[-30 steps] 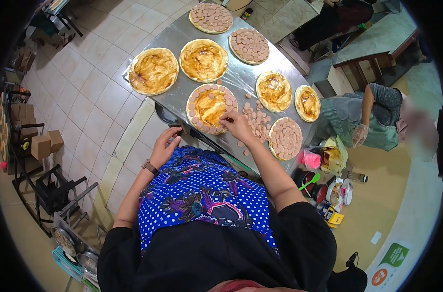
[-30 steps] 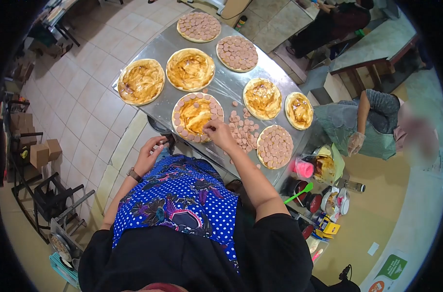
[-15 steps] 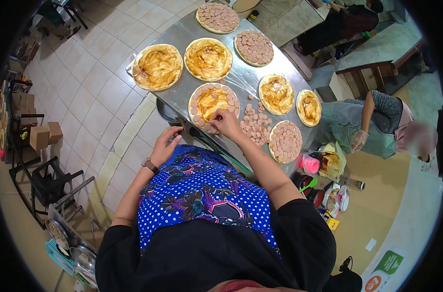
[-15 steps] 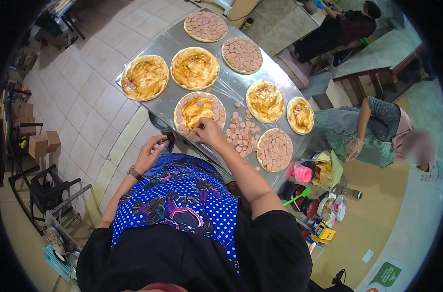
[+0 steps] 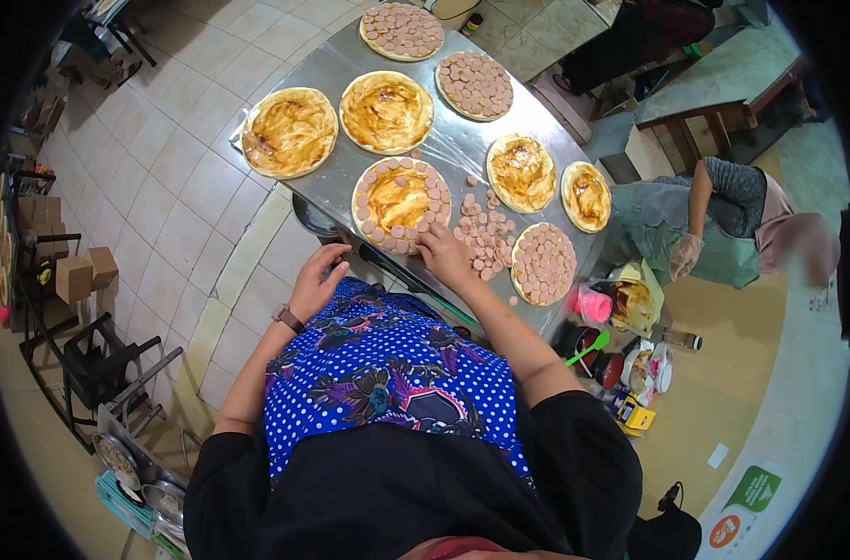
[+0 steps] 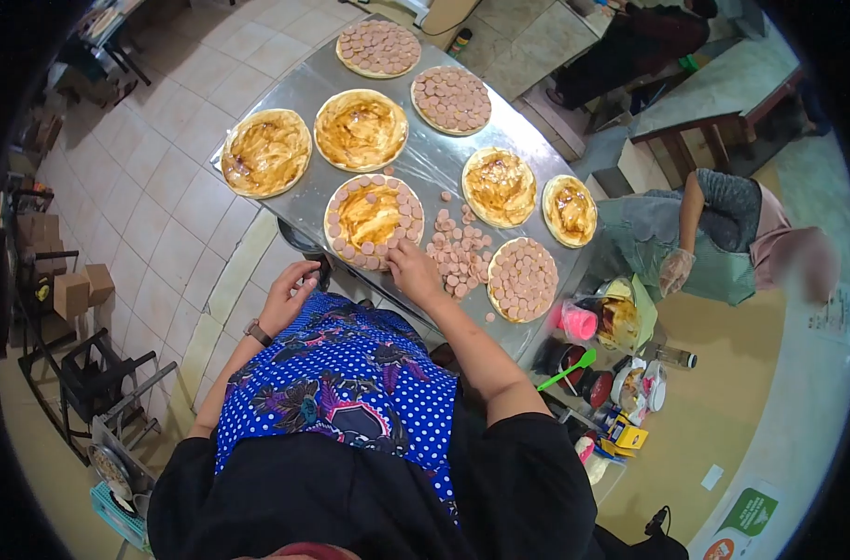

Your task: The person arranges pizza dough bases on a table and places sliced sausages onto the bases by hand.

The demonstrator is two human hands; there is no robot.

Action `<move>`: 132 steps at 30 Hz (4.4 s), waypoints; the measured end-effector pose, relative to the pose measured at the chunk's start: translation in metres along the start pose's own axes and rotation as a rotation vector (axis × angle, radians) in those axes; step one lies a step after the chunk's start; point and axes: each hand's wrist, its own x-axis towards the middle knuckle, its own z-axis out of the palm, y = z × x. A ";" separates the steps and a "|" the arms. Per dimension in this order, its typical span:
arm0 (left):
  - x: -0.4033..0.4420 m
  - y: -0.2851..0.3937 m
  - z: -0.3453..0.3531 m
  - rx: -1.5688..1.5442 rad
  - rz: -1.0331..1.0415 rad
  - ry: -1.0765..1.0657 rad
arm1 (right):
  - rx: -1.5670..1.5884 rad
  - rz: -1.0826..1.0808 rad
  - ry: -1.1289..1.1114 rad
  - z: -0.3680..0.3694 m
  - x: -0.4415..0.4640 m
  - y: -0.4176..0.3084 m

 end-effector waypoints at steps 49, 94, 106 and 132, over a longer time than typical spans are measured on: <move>-0.012 -0.001 -0.023 -0.017 -0.055 0.115 | 0.142 0.252 -0.239 0.015 0.088 -0.022; 0.001 0.007 -0.028 0.283 0.153 0.130 | -0.014 0.524 0.228 -0.042 0.022 0.129; 0.002 0.009 -0.033 0.243 0.127 0.162 | 0.378 0.344 -0.169 0.028 0.113 -0.020; 0.005 -0.008 -0.038 0.251 0.093 0.113 | -0.244 0.425 0.113 -0.061 -0.024 0.126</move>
